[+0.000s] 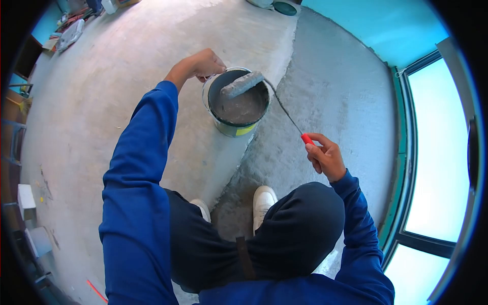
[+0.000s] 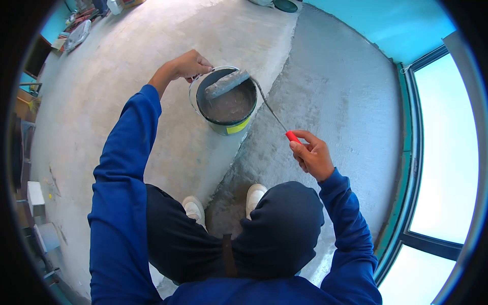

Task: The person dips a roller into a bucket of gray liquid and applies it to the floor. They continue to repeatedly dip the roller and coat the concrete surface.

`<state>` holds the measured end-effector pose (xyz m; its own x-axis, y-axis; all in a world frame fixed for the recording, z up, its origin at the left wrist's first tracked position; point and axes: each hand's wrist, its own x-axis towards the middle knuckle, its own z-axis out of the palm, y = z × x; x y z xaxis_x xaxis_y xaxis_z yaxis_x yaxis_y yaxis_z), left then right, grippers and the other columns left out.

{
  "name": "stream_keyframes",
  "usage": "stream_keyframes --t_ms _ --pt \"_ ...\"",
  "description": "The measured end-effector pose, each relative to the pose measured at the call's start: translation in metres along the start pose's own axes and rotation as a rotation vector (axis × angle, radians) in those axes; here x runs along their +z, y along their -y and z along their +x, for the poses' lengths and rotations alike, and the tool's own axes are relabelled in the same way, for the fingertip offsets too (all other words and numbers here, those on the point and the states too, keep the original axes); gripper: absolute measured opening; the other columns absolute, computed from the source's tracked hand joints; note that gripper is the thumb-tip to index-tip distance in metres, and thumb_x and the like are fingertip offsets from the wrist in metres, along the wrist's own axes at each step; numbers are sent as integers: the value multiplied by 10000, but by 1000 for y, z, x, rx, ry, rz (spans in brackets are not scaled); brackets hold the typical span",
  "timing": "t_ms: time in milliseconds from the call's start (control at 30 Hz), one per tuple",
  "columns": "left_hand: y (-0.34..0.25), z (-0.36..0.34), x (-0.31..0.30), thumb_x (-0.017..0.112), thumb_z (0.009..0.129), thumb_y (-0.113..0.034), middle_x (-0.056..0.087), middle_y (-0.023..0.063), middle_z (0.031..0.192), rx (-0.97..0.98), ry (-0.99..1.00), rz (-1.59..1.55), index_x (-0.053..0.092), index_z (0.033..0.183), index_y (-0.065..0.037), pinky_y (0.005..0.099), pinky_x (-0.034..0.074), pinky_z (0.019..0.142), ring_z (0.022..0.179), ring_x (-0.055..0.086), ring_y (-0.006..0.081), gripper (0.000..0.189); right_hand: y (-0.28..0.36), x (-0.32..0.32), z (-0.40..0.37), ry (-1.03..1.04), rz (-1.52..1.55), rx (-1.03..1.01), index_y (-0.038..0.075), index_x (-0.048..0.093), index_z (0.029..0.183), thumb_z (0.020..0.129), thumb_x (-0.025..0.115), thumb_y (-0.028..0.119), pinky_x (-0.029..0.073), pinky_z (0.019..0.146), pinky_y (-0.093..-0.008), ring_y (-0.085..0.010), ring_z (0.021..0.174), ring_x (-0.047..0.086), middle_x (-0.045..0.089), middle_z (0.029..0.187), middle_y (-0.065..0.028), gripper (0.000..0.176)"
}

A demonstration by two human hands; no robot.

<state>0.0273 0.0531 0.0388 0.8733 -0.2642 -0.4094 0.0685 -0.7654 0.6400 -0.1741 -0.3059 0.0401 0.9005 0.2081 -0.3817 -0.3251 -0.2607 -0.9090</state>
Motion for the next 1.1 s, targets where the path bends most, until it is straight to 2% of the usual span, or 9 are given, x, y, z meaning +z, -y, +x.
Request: stream_keyframes --t_ms 133,233,433,633,733,833,933,1033,1100 --pt "-10 -5 -2 597 883 -218 582 19 714 -61 23 -22 699 1060 -90 277 475 533 607 520 123 241 -5 -15 10 210 298 184 50 506 1231 934 558 253 274 361 -174 -22 429 357 460 637 11 364" --pt "-19 -8 -3 601 886 -225 582 24 731 -142 27 -37 694 1071 -91 279 479 547 619 527 127 246 -10 -26 21 380 400 265 56 479 1254 946 530 284 261 359 -157 -8 422 324 417 632 25 386" --pt "-37 -11 -7 589 902 -229 571 40 742 -227 70 -15 674 1114 -99 299 518 598 658 544 144 263 -23 -33 33 597 698 422 64 465 1265 962 488 312 251 359 -147 -4 418 297 386 620 43 392" --pt "-44 -10 -8 601 890 -218 590 56 800 -257 108 -4 668 1122 -95 328 553 655 732 572 165 271 -21 -33 35 592 644 412 60 466 1263 957 494 318 242 360 -156 -15 412 288 375 613 52 402" --pt "-41 -10 -12 612 879 -211 608 69 836 -267 114 -23 666 1120 -86 341 560 672 748 584 174 277 -11 -31 28 430 321 236 49 501 1233 939 533 288 288 393 -175 -35 439 342 437 641 42 380" --pt "-42 1 -20 616 869 -188 624 81 849 -273 154 -3 667 1114 -76 352 563 678 749 599 182 274 -30 -26 29 216 63 -96 57 555 1185 904 584 225 366 443 -234 -103 465 461 555 679 -26 328" --pt "-38 11 -19 618 860 -160 634 89 840 -281 200 42 667 1110 -68 361 563 680 738 613 188 271 -39 -19 27 -144 -364 -630 96 595 1161 863 627 179 426 495 -301 -197 521 557 627 750 -105 311" --pt "-38 12 -21 621 851 -140 641 93 818 -276 208 88 667 1107 -66 362 562 679 716 622 193 271 -25 -17 21 -296 -589 -799 139 614 1159 827 648 158 440 506 -349 -265 559 575 613 750 -122 334" --pt "-32 13 -24 624 845 -131 648 97 811 -248 212 51 671 1100 -65 360 562 674 706 627 195 268 -17 -15 14 -297 -720 -714 148 615 1165 817 656 154 440 502 -354 -267 555 566 596 718 -102 351"
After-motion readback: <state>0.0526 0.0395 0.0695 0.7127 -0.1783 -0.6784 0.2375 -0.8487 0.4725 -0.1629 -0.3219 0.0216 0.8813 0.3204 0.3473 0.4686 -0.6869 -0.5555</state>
